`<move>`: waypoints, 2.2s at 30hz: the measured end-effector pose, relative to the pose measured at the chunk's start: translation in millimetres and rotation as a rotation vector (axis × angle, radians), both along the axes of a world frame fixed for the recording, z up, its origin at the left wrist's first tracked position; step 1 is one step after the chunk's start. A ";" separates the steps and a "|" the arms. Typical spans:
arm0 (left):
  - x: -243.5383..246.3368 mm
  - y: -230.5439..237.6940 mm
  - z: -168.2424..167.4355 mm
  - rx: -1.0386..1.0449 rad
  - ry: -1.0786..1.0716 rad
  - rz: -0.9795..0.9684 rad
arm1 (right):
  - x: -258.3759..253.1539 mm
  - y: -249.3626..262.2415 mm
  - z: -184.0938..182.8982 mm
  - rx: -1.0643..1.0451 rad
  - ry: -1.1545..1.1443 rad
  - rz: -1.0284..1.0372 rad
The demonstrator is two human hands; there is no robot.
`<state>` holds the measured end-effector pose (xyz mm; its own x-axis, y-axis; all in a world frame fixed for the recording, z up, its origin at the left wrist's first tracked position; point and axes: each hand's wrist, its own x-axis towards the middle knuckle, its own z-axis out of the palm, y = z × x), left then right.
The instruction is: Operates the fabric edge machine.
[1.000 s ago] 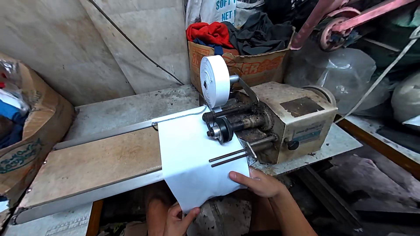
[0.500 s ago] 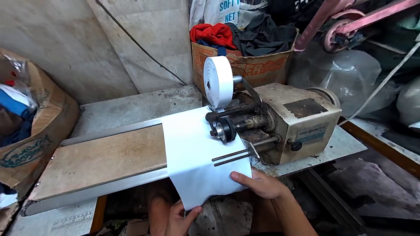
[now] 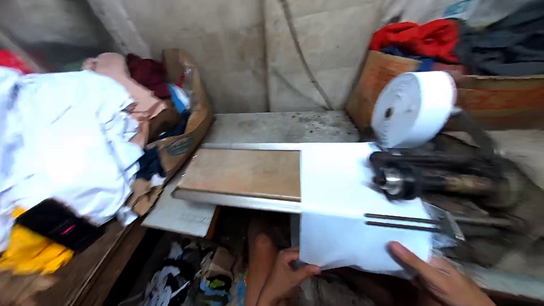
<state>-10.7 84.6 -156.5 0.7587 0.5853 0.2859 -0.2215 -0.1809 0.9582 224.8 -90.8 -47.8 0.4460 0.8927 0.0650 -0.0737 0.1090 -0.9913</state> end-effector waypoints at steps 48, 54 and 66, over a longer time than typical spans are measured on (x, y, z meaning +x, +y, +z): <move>8.9 2.8 3.4 -0.112 -0.007 -0.003 | 14.2 2.1 -0.8 -0.063 0.103 0.156; 9.0 8.0 4.1 -0.128 -0.016 -0.067 | 14.9 2.3 -0.3 -0.077 0.188 0.156; 16.6 -3.2 11.0 -0.163 0.071 -0.027 | 16.8 1.2 1.9 -0.184 0.109 0.156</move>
